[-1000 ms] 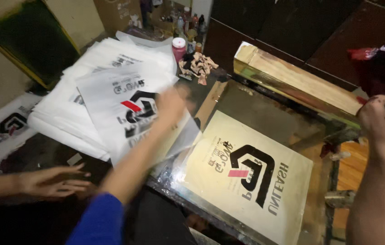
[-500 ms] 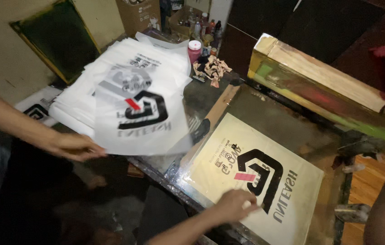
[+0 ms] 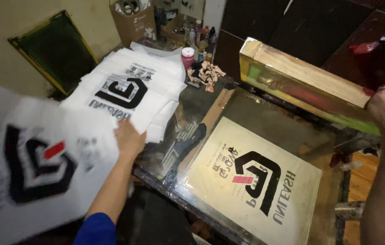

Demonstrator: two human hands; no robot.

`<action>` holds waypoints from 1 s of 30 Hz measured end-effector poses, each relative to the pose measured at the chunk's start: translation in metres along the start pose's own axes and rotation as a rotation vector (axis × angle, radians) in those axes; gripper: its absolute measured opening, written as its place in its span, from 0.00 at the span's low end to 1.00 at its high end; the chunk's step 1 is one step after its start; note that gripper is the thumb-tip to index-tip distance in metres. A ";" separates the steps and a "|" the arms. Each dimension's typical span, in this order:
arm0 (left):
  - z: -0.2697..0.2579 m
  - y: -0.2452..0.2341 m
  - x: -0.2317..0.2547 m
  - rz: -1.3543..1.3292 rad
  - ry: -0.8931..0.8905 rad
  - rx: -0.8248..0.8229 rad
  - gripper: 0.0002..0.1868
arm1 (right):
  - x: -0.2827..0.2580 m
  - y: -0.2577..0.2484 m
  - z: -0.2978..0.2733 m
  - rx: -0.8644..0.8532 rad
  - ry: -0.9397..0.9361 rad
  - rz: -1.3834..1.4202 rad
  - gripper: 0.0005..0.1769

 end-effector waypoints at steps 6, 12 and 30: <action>0.025 0.085 -0.052 0.765 0.047 -0.283 0.25 | -0.040 -0.025 -0.025 0.104 -0.649 -1.636 0.11; -0.083 0.084 0.128 0.000 0.190 -0.827 0.43 | -0.244 -0.176 -0.063 0.358 -0.351 0.115 0.39; -0.289 0.203 0.138 0.212 0.613 -0.542 0.46 | -0.252 -0.181 -0.048 0.373 -0.089 -0.169 0.21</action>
Point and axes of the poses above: each hand's wrist, its own z-axis towards the middle knuckle, its own y-axis out of the palm, x = y × z, the point moved 3 cm from there along z, towards the middle knuckle, and after that the axes turned 4 degrees about -z, right-handed, at the moved point
